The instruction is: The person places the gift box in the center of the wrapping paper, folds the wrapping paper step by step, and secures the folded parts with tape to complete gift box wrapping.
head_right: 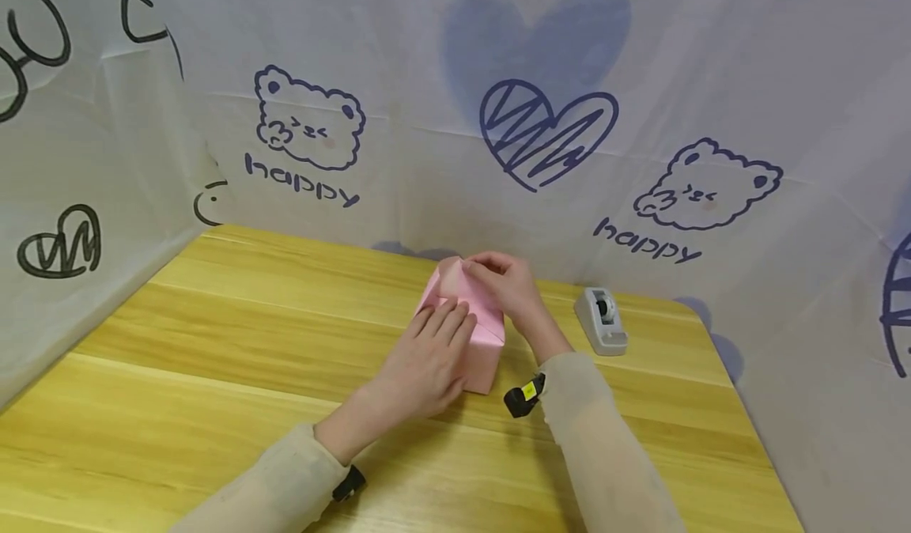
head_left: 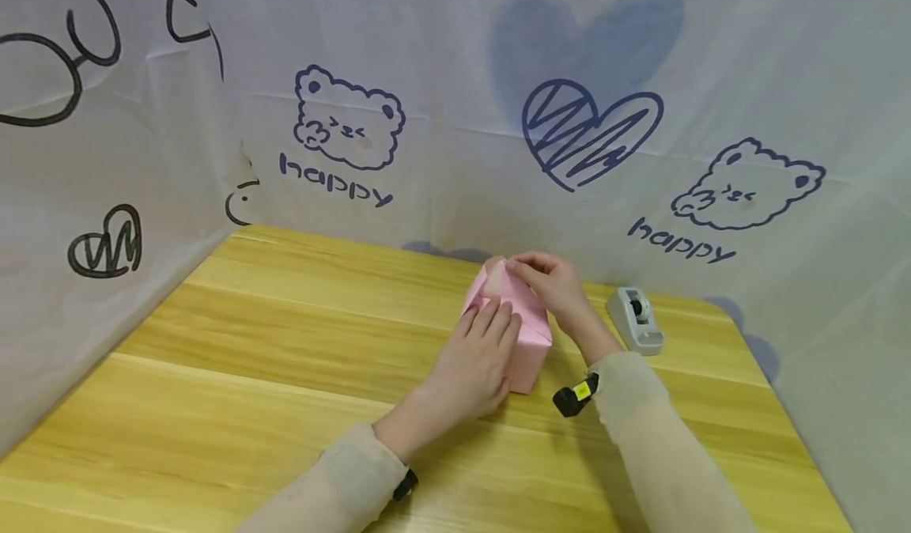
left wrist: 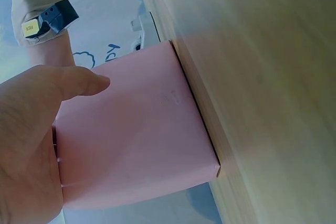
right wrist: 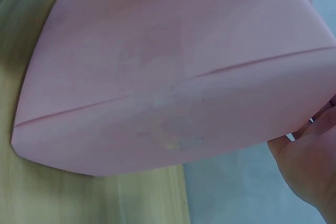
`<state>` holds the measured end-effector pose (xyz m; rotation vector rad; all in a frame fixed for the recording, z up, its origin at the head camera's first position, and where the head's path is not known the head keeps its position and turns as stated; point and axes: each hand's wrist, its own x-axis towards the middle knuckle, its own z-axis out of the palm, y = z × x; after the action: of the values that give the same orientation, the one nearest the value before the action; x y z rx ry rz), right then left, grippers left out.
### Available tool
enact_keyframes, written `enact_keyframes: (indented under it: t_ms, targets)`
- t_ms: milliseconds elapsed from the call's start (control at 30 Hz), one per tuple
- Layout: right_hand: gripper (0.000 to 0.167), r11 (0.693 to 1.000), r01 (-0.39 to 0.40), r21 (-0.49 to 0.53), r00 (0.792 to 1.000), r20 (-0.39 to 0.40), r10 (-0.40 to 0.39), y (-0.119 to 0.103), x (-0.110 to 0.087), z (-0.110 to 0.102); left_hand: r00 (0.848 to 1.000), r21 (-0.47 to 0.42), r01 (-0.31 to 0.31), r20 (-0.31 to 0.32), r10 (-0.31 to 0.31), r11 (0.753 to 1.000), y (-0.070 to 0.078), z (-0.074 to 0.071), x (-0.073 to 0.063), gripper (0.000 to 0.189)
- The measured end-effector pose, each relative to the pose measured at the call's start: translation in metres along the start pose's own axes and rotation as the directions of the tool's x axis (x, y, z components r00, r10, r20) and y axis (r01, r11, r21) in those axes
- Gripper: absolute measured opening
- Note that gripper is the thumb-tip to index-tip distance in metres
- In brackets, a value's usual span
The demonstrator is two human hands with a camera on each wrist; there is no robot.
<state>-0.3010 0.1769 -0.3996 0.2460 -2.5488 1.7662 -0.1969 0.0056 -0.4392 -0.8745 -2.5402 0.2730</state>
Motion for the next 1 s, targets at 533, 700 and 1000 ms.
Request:
enact_keyframes:
  t_ms: [533, 700, 1000]
  targets:
    - [0.036, 0.999, 0.046, -0.003, 0.999, 0.024, -0.045, -0.008, 0.000, 0.001, 1.000, -0.007, 0.009, -0.003, -0.009, 1.000, 0.001, 0.002, 0.000, 0.081]
    - [0.035, 0.992, 0.126, -0.010, 0.992, -0.008, -0.126, -0.002, -0.021, -0.008, 1.000, -0.015, 0.016, 0.002, -0.016, 1.000, 0.004, 0.001, 0.001, 0.082]
    - [0.026, 0.838, 0.403, -0.367, 0.880, -0.095, -0.465, 0.018, -0.087, -0.011, 1.000, 0.002, 0.030, -0.007, -0.030, 1.000, 0.005, 0.001, 0.002, 0.085]
